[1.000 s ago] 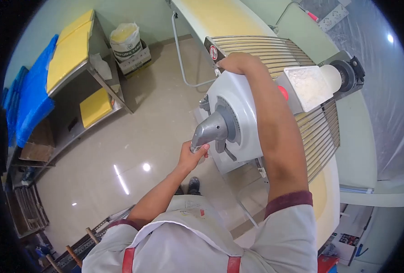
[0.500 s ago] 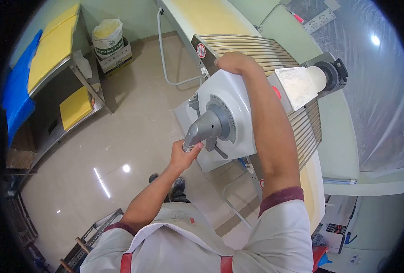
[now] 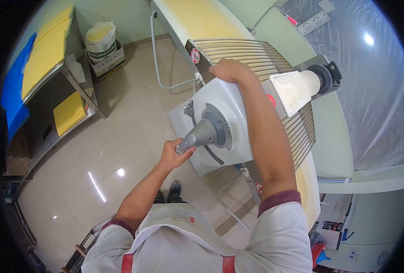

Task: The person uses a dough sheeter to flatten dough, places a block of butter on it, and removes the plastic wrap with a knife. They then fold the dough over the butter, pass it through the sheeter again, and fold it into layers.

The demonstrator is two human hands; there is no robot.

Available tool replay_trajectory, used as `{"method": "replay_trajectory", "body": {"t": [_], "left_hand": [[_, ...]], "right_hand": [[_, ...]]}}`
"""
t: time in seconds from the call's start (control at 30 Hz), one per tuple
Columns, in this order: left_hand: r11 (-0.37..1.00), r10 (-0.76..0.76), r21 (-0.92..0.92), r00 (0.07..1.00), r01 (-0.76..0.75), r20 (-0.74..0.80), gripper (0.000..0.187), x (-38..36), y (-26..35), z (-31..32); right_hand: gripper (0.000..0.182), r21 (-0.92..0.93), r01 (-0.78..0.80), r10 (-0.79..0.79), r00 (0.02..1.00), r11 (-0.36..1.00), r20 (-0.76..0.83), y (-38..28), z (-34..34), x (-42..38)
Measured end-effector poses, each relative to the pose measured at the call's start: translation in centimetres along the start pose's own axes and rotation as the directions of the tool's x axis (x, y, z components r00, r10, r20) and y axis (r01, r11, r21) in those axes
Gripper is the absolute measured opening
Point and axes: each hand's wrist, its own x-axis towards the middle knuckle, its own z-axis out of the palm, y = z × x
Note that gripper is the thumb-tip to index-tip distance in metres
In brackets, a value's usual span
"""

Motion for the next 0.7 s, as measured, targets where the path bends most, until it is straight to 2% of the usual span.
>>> {"method": "replay_trajectory", "body": {"t": [0.17, 0.27, 0.43, 0.53, 0.57, 0.63, 0.67, 0.7], "left_hand": [[0.999, -0.034, 0.000, 0.998, 0.034, 0.054, 0.028, 0.4, 0.5, -0.6], [0.999, -0.050, 0.018, 0.996, 0.049, 0.075, 0.029, 0.7, 0.9, -0.9], [0.999, -0.031, 0.045, 0.998, 0.029, 0.055, 0.031, 0.7, 1.6, -0.9], [0.968, -0.221, 0.158, 0.957, 0.193, 0.186, 0.039, 0.9, 3.9, -2.3], [0.975, -0.186, 0.164, 0.958, 0.151, 0.220, 0.043, 1.0, 3.9, -2.7], [0.980, -0.123, 0.183, 0.950, 0.072, 0.287, 0.051, 1.2, 3.6, -4.1], [0.991, -0.064, 0.128, 0.954, 0.027, 0.293, 0.053, 1.6, 3.0, -4.6], [0.996, -0.009, 0.083, 0.956, -0.017, 0.294, 0.055, 2.3, 1.9, -5.0]], "right_hand": [[0.058, 0.002, 0.023, -0.023, 1.000, 1.000, 0.009, 0.3, 0.4, 0.6], [0.059, 0.048, -0.049, 0.049, 0.999, 0.998, 0.006, -1.2, -0.9, -1.3], [0.057, 0.055, -0.070, 0.071, 0.997, 0.996, -0.011, -2.2, -1.7, -3.1], [0.056, 0.068, -0.077, 0.080, 0.996, 0.995, -0.045, -2.8, -2.2, -4.4], [0.056, 0.074, -0.078, 0.082, 0.995, 0.994, -0.057, -3.0, -2.2, -4.7], [0.055, 0.169, 0.007, 0.024, 0.983, 0.986, -0.180, -2.4, -1.5, -5.4], [0.054, 0.217, 0.060, -0.006, 0.970, 0.974, -0.242, -1.7, -1.0, -5.5], [0.045, 0.295, 0.188, -0.064, 0.921, 0.937, -0.384, 0.0, 0.3, -5.4]]}}
